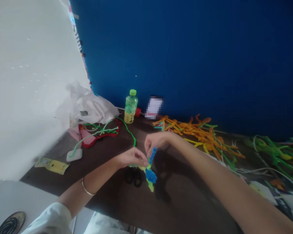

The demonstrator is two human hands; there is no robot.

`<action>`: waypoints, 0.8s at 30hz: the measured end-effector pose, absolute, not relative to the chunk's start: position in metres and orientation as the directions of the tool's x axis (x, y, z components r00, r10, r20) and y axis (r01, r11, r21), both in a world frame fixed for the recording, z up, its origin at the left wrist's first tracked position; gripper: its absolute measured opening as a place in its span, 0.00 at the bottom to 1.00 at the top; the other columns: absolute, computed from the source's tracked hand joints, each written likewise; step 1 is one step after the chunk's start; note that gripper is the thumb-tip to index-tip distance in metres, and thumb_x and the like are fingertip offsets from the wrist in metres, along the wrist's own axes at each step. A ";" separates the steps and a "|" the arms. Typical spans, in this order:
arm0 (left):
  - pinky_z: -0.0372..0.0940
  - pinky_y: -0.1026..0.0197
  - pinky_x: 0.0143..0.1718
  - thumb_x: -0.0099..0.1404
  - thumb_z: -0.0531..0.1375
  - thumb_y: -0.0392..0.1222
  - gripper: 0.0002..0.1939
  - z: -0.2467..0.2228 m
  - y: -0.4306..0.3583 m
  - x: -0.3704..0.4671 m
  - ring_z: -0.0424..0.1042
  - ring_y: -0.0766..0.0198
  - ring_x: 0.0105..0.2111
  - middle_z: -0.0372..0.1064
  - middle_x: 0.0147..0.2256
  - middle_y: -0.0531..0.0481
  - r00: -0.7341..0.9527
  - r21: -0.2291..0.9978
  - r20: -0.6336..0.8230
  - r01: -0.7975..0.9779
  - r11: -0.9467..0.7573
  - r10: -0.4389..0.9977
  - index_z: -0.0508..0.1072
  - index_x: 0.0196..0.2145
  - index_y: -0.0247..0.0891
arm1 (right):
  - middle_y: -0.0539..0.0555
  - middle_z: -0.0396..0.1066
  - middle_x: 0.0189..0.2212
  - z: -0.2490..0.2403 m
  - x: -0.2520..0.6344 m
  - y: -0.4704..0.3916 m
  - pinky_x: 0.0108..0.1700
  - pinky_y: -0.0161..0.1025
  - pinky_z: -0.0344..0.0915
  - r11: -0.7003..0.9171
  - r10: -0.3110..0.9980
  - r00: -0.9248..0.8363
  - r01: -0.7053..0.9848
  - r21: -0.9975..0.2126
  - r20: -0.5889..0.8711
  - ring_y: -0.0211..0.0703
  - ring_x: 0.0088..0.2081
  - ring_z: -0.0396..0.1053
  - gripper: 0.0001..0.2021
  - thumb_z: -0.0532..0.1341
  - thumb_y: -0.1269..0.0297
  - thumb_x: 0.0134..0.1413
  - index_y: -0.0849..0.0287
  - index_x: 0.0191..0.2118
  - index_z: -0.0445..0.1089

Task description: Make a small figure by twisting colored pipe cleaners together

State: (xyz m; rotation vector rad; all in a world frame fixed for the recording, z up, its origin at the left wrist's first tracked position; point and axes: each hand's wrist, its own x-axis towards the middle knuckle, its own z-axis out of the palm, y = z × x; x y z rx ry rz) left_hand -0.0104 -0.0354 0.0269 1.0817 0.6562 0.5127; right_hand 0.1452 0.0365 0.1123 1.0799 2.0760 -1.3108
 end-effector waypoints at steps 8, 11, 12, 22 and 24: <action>0.61 0.67 0.24 0.39 0.68 0.43 0.13 0.024 -0.029 -0.008 0.65 0.71 0.19 0.69 0.18 0.50 0.561 0.908 -0.289 -0.097 0.408 0.776 0.76 0.23 0.32 | 0.51 0.71 0.21 0.146 0.108 0.042 0.25 0.33 0.54 0.541 0.518 -0.581 0.791 -0.286 -0.628 0.37 0.23 0.64 0.10 0.67 0.63 0.31 0.62 0.24 0.74; 0.60 0.67 0.22 0.39 0.68 0.43 0.14 0.025 -0.028 -0.009 0.65 0.71 0.19 0.69 0.18 0.50 0.516 0.905 -0.310 -0.097 0.414 0.799 0.76 0.24 0.32 | 0.51 0.71 0.19 0.164 0.099 0.033 0.27 0.35 0.54 0.614 0.610 -0.549 0.784 -0.097 -0.571 0.38 0.22 0.65 0.05 0.66 0.67 0.33 0.60 0.24 0.74; 0.60 0.67 0.23 0.38 0.68 0.43 0.14 0.026 -0.028 -0.009 0.65 0.71 0.19 0.69 0.18 0.49 0.507 0.904 -0.312 -0.100 0.415 0.804 0.76 0.23 0.31 | 0.51 0.71 0.19 0.168 0.095 0.028 0.29 0.36 0.55 0.651 0.619 -0.559 0.758 -0.038 -0.552 0.39 0.23 0.66 0.04 0.65 0.67 0.34 0.59 0.24 0.74; 0.58 0.67 0.20 0.34 0.69 0.41 0.14 0.025 -0.028 -0.004 0.64 0.71 0.16 0.66 0.15 0.51 0.362 0.833 -0.381 -0.265 0.485 0.851 0.71 0.17 0.29 | 0.56 0.73 0.24 0.156 0.089 -0.003 0.34 0.37 0.53 0.774 0.607 -0.716 0.631 0.051 -0.346 0.43 0.29 0.69 0.06 0.58 0.70 0.42 0.61 0.24 0.73; 0.58 0.68 0.19 0.35 0.69 0.41 0.15 0.024 -0.026 -0.004 0.64 0.72 0.16 0.65 0.15 0.51 0.338 0.813 -0.382 -0.321 0.486 0.860 0.70 0.17 0.29 | 0.55 0.73 0.26 0.154 0.098 -0.005 0.33 0.36 0.53 0.757 0.625 -0.722 0.653 0.006 -0.298 0.43 0.30 0.69 0.06 0.58 0.71 0.43 0.59 0.26 0.73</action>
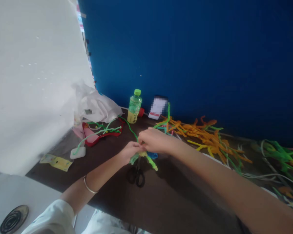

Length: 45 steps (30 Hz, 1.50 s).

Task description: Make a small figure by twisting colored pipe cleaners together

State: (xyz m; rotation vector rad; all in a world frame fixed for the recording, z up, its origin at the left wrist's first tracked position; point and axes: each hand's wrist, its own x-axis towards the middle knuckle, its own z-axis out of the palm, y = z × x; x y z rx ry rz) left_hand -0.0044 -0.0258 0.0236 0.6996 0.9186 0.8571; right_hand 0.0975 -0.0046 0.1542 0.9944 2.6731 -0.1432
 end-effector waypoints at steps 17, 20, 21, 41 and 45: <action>0.62 0.69 0.28 0.44 0.66 0.39 0.15 0.023 -0.026 -0.008 0.69 0.70 0.25 0.71 0.26 0.49 0.425 0.690 -0.208 -0.575 0.440 0.881 0.72 0.32 0.30 | 0.54 0.67 0.30 0.138 0.165 -0.002 0.34 0.35 0.58 0.609 0.709 -0.702 0.659 -0.442 -0.070 0.40 0.32 0.65 0.08 0.55 0.68 0.51 0.59 0.30 0.72; 0.62 0.69 0.27 0.46 0.66 0.40 0.14 0.020 -0.025 -0.008 0.69 0.71 0.23 0.70 0.25 0.49 0.436 0.707 -0.205 -0.553 0.441 0.876 0.72 0.30 0.29 | 0.54 0.67 0.30 0.138 0.165 -0.004 0.33 0.35 0.58 0.625 0.698 -0.713 0.655 -0.424 -0.073 0.40 0.32 0.64 0.08 0.54 0.69 0.51 0.60 0.31 0.71; 0.62 0.69 0.26 0.46 0.66 0.42 0.14 0.019 -0.025 -0.008 0.69 0.71 0.23 0.70 0.24 0.49 0.434 0.710 -0.209 -0.549 0.441 0.877 0.72 0.29 0.29 | 0.54 0.66 0.31 0.138 0.166 -0.005 0.33 0.35 0.58 0.637 0.693 -0.718 0.652 -0.412 -0.064 0.39 0.32 0.64 0.08 0.54 0.70 0.51 0.60 0.31 0.71; 0.59 0.70 0.20 0.37 0.69 0.44 0.14 0.026 -0.035 -0.013 0.65 0.72 0.17 0.69 0.18 0.49 0.603 0.851 -0.231 -0.254 0.459 0.763 0.74 0.19 0.31 | 0.51 0.74 0.28 0.131 0.162 0.027 0.31 0.32 0.59 0.395 0.505 -0.682 0.727 -0.561 -0.528 0.41 0.30 0.68 0.13 0.63 0.59 0.38 0.60 0.32 0.75; 0.57 0.69 0.20 0.38 0.68 0.43 0.12 0.031 -0.037 -0.010 0.63 0.73 0.17 0.68 0.16 0.51 0.634 0.911 -0.223 -0.135 0.391 0.740 0.75 0.21 0.32 | 0.51 0.72 0.24 0.134 0.139 0.037 0.25 0.31 0.55 0.437 0.477 -0.552 0.824 -0.360 -0.685 0.37 0.25 0.64 0.16 0.66 0.58 0.31 0.63 0.30 0.75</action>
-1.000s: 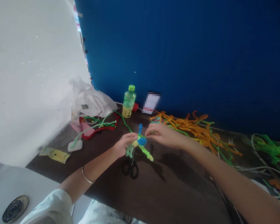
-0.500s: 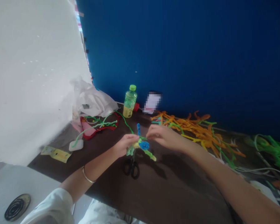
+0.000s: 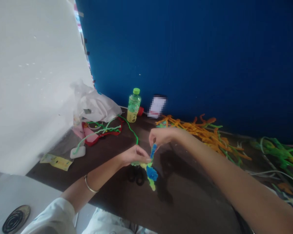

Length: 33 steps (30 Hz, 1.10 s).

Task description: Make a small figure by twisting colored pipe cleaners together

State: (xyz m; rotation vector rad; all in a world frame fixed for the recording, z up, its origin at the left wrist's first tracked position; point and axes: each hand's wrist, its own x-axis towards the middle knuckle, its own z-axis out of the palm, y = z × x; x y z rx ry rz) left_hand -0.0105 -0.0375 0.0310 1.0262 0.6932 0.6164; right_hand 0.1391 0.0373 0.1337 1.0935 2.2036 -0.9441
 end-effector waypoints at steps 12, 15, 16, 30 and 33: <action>0.56 0.67 0.20 0.39 0.67 0.47 0.15 0.033 -0.029 -0.012 0.62 0.72 0.17 0.66 0.16 0.51 0.541 0.942 -0.284 0.003 0.336 0.792 0.76 0.23 0.31 | 0.55 0.72 0.26 0.162 0.077 0.031 0.24 0.32 0.54 0.696 0.462 -0.520 0.715 -0.069 -0.718 0.37 0.25 0.64 0.11 0.59 0.72 0.40 0.68 0.33 0.73; 0.58 0.67 0.22 0.39 0.67 0.47 0.16 0.030 -0.029 -0.010 0.63 0.71 0.19 0.67 0.18 0.50 0.484 0.939 -0.308 0.018 0.343 0.819 0.76 0.22 0.30 | 0.59 0.72 0.26 0.163 0.068 0.025 0.24 0.34 0.56 0.702 0.535 -0.443 0.707 0.087 -0.719 0.42 0.25 0.67 0.12 0.58 0.74 0.38 0.70 0.33 0.73; 0.58 0.67 0.22 0.38 0.67 0.48 0.17 0.029 -0.028 -0.010 0.63 0.71 0.19 0.67 0.18 0.50 0.466 0.938 -0.313 0.016 0.346 0.828 0.75 0.22 0.30 | 0.60 0.72 0.27 0.162 0.065 0.022 0.25 0.35 0.57 0.700 0.565 -0.433 0.702 0.130 -0.702 0.43 0.26 0.67 0.12 0.58 0.74 0.37 0.69 0.33 0.73; 0.56 0.70 0.20 0.38 0.69 0.45 0.17 0.022 -0.022 -0.006 0.62 0.74 0.17 0.65 0.17 0.52 0.285 0.836 -0.302 -0.379 0.396 0.910 0.72 0.22 0.28 | 0.55 0.73 0.32 0.142 0.121 0.001 0.33 0.34 0.57 0.592 0.752 -0.629 0.776 -0.218 -0.195 0.44 0.34 0.68 0.09 0.55 0.68 0.47 0.57 0.31 0.73; 0.57 0.70 0.21 0.38 0.69 0.44 0.18 0.024 -0.024 -0.005 0.63 0.74 0.18 0.66 0.19 0.52 0.258 0.830 -0.303 -0.401 0.387 0.917 0.72 0.24 0.28 | 0.54 0.73 0.32 0.137 0.139 0.001 0.35 0.33 0.58 0.549 0.754 -0.638 0.744 -0.381 -0.160 0.42 0.34 0.68 0.09 0.54 0.67 0.49 0.58 0.31 0.73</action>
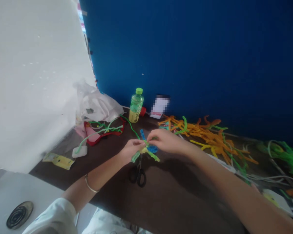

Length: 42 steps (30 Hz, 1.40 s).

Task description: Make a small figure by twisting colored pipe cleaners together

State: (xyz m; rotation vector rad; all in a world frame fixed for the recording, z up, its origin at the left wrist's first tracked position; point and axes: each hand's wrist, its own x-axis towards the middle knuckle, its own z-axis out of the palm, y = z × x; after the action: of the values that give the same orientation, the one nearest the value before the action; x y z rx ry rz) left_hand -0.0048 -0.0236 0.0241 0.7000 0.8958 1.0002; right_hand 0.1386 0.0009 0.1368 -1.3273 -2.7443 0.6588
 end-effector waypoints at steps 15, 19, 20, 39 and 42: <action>0.64 0.67 0.28 0.40 0.68 0.43 0.20 0.023 -0.022 -0.007 0.69 0.70 0.25 0.71 0.26 0.49 0.197 0.850 -0.224 -0.439 0.291 0.954 0.74 0.32 0.31 | 0.55 0.71 0.35 0.128 0.152 -0.011 0.37 0.35 0.59 0.484 0.818 -0.572 0.741 -0.466 -0.060 0.42 0.36 0.67 0.11 0.52 0.66 0.53 0.59 0.35 0.71; 0.63 0.67 0.28 0.41 0.68 0.45 0.19 0.022 -0.022 -0.008 0.69 0.69 0.25 0.72 0.27 0.46 0.152 0.904 -0.170 -0.370 0.215 0.974 0.75 0.31 0.31 | 0.55 0.71 0.34 0.125 0.144 -0.016 0.36 0.36 0.58 0.566 0.804 -0.595 0.749 -0.344 0.026 0.42 0.35 0.66 0.12 0.53 0.63 0.54 0.57 0.37 0.72; 0.63 0.66 0.28 0.41 0.67 0.45 0.19 0.022 -0.023 -0.009 0.69 0.68 0.25 0.72 0.27 0.46 0.147 0.912 -0.157 -0.357 0.200 0.977 0.75 0.31 0.31 | 0.55 0.71 0.33 0.124 0.142 -0.017 0.36 0.36 0.58 0.574 0.803 -0.595 0.754 -0.318 0.038 0.42 0.35 0.66 0.11 0.53 0.62 0.54 0.57 0.37 0.72; 0.59 0.70 0.23 0.39 0.68 0.42 0.16 0.029 -0.023 -0.011 0.64 0.74 0.20 0.66 0.20 0.52 0.288 0.852 -0.208 -0.415 0.318 0.935 0.72 0.25 0.30 | 0.54 0.70 0.33 0.105 0.150 -0.012 0.38 0.36 0.61 0.410 0.851 -0.525 0.654 -0.636 0.008 0.41 0.36 0.67 0.10 0.53 0.70 0.51 0.59 0.33 0.72; 0.59 0.70 0.23 0.42 0.67 0.43 0.15 0.027 -0.022 -0.014 0.65 0.74 0.19 0.66 0.20 0.52 0.355 0.819 -0.211 -0.445 0.363 0.911 0.72 0.26 0.30 | 0.54 0.70 0.31 0.102 0.152 -0.014 0.38 0.36 0.61 0.446 0.847 -0.529 0.648 -0.618 0.056 0.40 0.35 0.67 0.10 0.53 0.70 0.52 0.60 0.33 0.72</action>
State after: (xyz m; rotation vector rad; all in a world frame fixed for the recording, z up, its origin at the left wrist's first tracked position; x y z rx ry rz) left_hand -0.0135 -0.0219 0.0274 0.7391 0.7521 0.9875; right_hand 0.1517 -0.0137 0.1020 -1.2700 -2.3452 0.7720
